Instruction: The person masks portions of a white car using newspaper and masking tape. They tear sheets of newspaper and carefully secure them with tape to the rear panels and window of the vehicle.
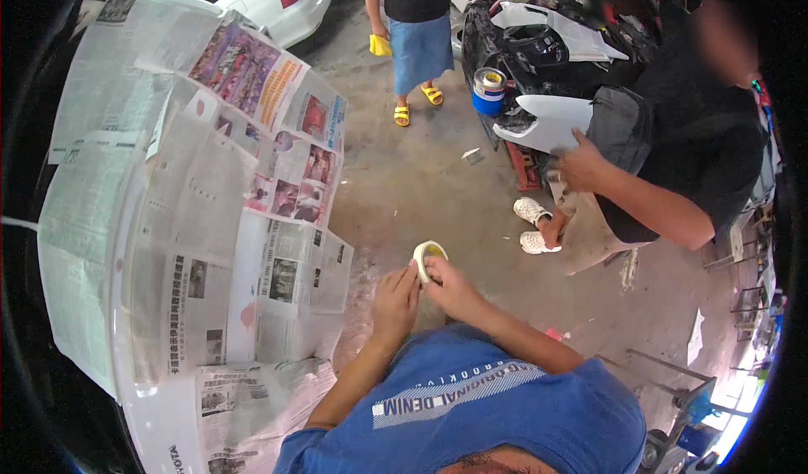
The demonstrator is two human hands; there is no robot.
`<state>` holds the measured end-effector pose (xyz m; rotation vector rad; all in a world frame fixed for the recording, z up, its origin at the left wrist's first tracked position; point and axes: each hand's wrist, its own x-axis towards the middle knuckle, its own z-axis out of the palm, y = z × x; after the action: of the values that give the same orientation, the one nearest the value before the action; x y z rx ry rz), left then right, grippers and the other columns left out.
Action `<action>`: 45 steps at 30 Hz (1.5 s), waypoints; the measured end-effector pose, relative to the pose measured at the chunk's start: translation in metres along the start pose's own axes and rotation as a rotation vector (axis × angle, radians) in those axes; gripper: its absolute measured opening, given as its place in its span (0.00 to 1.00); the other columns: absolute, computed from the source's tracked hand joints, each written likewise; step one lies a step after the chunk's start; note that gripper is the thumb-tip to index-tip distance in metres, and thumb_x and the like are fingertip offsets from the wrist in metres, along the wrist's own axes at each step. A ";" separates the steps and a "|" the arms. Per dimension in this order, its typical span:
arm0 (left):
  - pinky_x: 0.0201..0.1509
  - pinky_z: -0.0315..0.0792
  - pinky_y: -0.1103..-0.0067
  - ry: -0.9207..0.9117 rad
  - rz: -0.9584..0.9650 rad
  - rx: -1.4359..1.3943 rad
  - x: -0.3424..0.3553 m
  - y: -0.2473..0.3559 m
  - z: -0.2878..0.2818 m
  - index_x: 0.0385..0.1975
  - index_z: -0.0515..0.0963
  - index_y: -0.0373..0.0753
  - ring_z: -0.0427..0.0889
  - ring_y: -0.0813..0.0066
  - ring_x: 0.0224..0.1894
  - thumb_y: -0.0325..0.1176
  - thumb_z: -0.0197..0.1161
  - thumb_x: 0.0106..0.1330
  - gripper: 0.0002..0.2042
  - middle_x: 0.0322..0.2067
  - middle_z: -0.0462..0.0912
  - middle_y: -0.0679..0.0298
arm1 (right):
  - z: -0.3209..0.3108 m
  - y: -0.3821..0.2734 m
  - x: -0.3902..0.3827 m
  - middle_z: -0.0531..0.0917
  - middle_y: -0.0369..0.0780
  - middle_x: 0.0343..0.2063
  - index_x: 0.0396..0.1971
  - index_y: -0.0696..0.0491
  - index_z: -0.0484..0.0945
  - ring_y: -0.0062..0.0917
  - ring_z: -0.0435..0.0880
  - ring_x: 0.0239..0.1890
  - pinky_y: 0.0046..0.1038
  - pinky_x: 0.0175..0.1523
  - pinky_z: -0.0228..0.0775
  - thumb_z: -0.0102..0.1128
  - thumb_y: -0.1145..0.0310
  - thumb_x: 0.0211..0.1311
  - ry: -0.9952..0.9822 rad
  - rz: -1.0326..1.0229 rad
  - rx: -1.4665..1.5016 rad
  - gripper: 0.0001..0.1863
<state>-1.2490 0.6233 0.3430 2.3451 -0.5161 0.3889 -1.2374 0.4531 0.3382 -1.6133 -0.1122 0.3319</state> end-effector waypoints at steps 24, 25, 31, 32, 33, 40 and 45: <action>0.50 0.80 0.68 -0.035 0.019 -0.306 0.287 -0.050 0.171 0.44 0.86 0.37 0.86 0.57 0.46 0.26 0.73 0.61 0.11 0.43 0.88 0.57 | -0.212 0.000 0.194 0.86 0.52 0.51 0.63 0.60 0.70 0.37 0.87 0.55 0.37 0.58 0.76 0.54 0.74 0.70 0.304 0.070 -0.034 0.23; 0.49 0.80 0.69 -0.045 0.055 -0.310 0.305 -0.060 0.181 0.43 0.86 0.37 0.86 0.57 0.45 0.27 0.73 0.61 0.11 0.42 0.88 0.58 | -0.221 0.000 0.209 0.86 0.51 0.52 0.63 0.61 0.69 0.35 0.86 0.55 0.35 0.59 0.76 0.54 0.75 0.69 0.314 0.094 -0.101 0.23; 0.42 0.79 0.69 -0.152 -0.114 -0.457 0.429 -0.106 0.209 0.36 0.84 0.38 0.86 0.59 0.39 0.27 0.73 0.61 0.06 0.36 0.87 0.60 | -0.274 -0.031 0.311 0.85 0.55 0.50 0.61 0.60 0.71 0.45 0.86 0.53 0.38 0.59 0.77 0.56 0.77 0.63 0.364 0.066 -0.563 0.25; 0.41 0.78 0.69 -0.183 -0.105 -0.439 0.448 -0.112 0.212 0.35 0.84 0.38 0.85 0.59 0.38 0.27 0.73 0.61 0.06 0.35 0.87 0.60 | -0.279 -0.029 0.326 0.84 0.56 0.45 0.63 0.53 0.72 0.55 0.83 0.48 0.52 0.52 0.75 0.56 0.70 0.66 0.398 0.026 -0.589 0.24; 0.41 0.78 0.69 -0.215 -0.096 -0.422 0.467 -0.117 0.215 0.34 0.83 0.38 0.85 0.59 0.37 0.27 0.72 0.61 0.05 0.34 0.86 0.59 | -0.288 -0.028 0.339 0.84 0.55 0.45 0.63 0.53 0.73 0.55 0.83 0.48 0.51 0.52 0.75 0.56 0.70 0.66 0.414 0.000 -0.628 0.24; 0.39 0.77 0.68 -0.515 0.009 -0.367 0.561 -0.144 0.228 0.36 0.78 0.36 0.82 0.59 0.34 0.26 0.66 0.65 0.05 0.33 0.82 0.56 | -0.344 -0.032 0.405 0.84 0.53 0.49 0.60 0.55 0.75 0.50 0.83 0.53 0.44 0.57 0.76 0.63 0.69 0.61 0.431 -0.097 -0.837 0.25; 0.43 0.78 0.68 -0.471 -0.258 -0.609 0.577 -0.176 0.273 0.42 0.76 0.33 0.83 0.58 0.40 0.27 0.63 0.69 0.07 0.41 0.81 0.52 | -0.408 -0.047 0.444 0.85 0.54 0.47 0.63 0.54 0.75 0.50 0.85 0.48 0.47 0.53 0.76 0.65 0.63 0.63 0.587 -0.039 -0.604 0.28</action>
<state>-0.6254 0.4078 0.2839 1.8550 -0.4560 -0.4048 -0.6944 0.1865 0.3353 -2.2380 0.2270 -0.2430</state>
